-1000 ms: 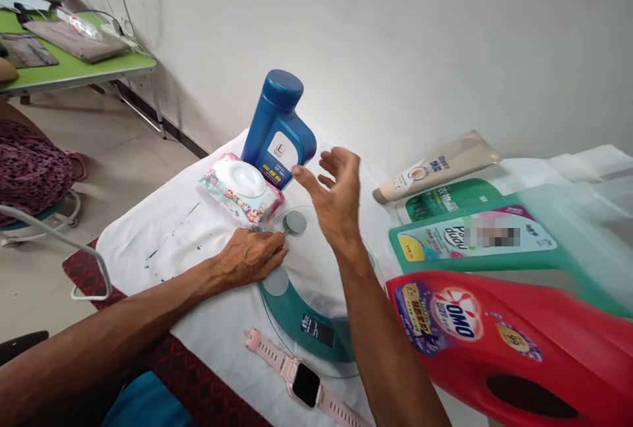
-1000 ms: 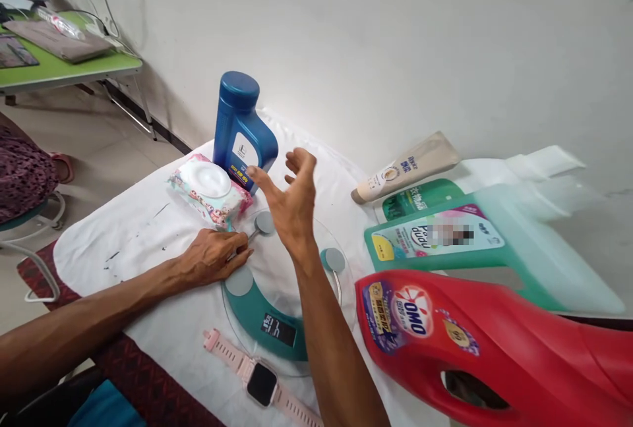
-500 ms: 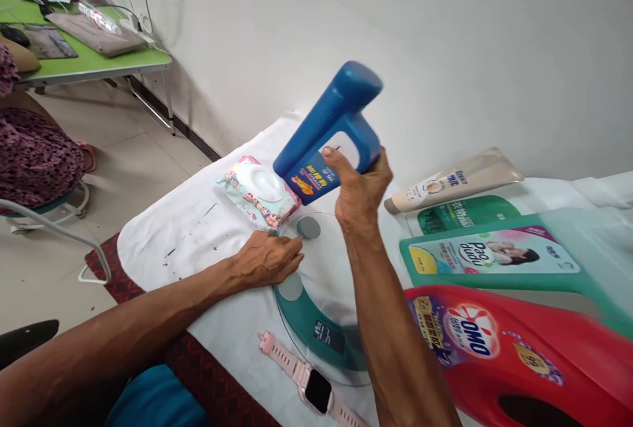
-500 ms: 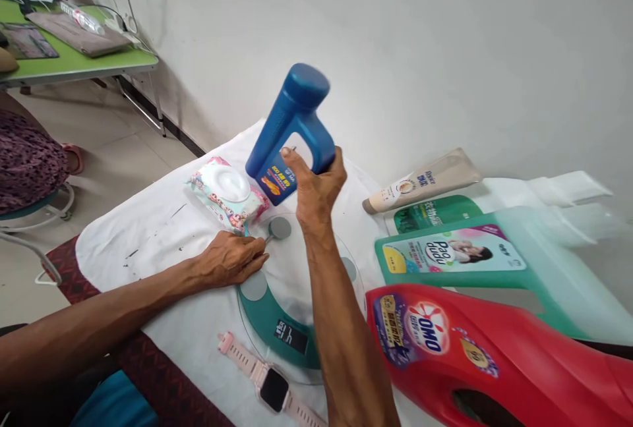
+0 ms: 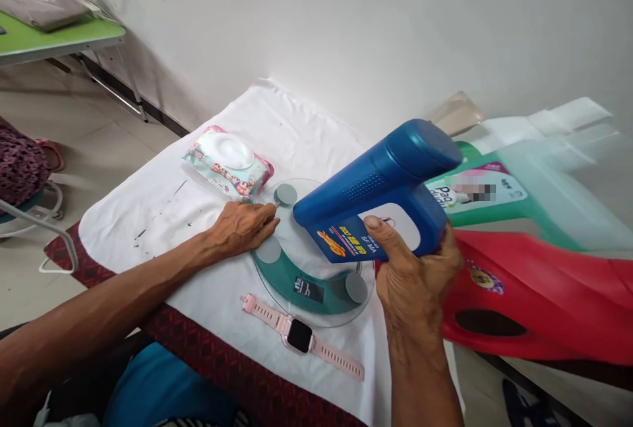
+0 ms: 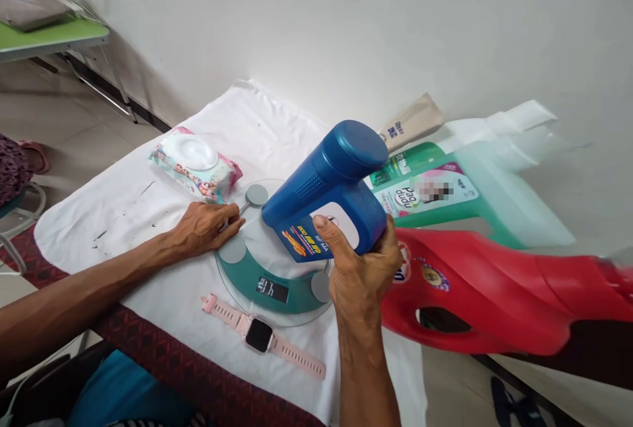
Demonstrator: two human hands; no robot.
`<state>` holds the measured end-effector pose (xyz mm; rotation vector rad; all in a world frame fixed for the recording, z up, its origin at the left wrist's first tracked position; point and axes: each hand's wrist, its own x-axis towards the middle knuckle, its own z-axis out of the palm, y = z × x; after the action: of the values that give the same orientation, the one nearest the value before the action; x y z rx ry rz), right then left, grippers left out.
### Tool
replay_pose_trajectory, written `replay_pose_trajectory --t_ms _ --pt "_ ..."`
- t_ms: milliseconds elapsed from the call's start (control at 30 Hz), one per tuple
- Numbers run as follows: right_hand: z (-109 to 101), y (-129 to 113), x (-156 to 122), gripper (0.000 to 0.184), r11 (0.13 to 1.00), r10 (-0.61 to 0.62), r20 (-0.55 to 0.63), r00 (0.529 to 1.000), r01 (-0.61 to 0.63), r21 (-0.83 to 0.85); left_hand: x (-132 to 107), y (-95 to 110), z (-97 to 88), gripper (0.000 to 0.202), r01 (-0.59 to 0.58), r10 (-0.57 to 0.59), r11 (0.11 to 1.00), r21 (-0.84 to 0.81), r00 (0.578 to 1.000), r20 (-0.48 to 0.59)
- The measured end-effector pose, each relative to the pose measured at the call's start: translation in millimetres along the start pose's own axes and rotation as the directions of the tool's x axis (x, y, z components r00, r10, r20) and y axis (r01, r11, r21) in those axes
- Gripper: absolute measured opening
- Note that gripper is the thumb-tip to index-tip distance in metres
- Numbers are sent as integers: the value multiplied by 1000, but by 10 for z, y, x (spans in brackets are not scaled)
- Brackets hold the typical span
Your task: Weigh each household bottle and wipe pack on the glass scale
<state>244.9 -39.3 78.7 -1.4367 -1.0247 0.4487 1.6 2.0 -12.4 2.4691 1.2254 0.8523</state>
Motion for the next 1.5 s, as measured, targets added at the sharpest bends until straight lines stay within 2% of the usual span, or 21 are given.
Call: replay_pose_trajectory --t_ms 133,233,333,433,500,533,600,700,767,833,933,1100,1367,1500 --pt "-59 60 -79 50 999 -35 -24 999 35 1 8 8 -26 31 9 -10 1000 -10 1000 -16" --pt "-64 74 -78 57 998 -61 35 998 61 -5 29 8 -33 31 11 -11 1000 -11 999 -30" --pt "-118 106 -130 62 988 -154 53 987 153 27 44 6 -28 31 9 -9 1000 -23 999 -34" --pt "-265 169 -310 43 957 -291 -135 947 289 -35 49 12 -28 29 1 -2 1000 -28 999 -52" --pt "-418 240 -491 26 940 -326 -254 911 285 -185 51 21 -33 28 -2 1 1000 -28 998 -60" --pt "-504 286 -589 26 935 -314 -281 907 243 -258 53 26 -36 28 -2 0 1000 -26 998 -59" --pt "-673 399 -774 38 934 -232 -282 931 132 -332 59 35 -41 28 2 -3 1000 -16 999 -52" --pt "-852 595 -961 55 957 -12 -238 971 -57 -283 68 40 -46 30 9 -9 1000 -7 999 -45" --pt "-897 712 -1002 60 964 111 -214 971 -158 -213 73 42 -49 31 11 -11 1000 -1 998 -54" --pt "-897 792 -989 61 965 176 -210 962 -211 -158 77 49 -55 31 15 -15 1000 8 998 -61" --pt "-874 832 -941 60 968 196 -203 959 -222 -116 87 65 -66 29 8 -8 1000 11 999 -53" --pt "-872 811 -928 59 963 181 -179 967 -211 -165 102 79 -67 29 -37 37 999 12 995 -91" --pt "-862 811 -929 59 959 194 -180 964 -225 -174 94 82 -83 28 29 -28 1000 11 999 -37" --pt "-870 818 -932 58 960 187 -169 968 -217 -177 87 75 -66 28 9 -8 1000 6 999 -52"
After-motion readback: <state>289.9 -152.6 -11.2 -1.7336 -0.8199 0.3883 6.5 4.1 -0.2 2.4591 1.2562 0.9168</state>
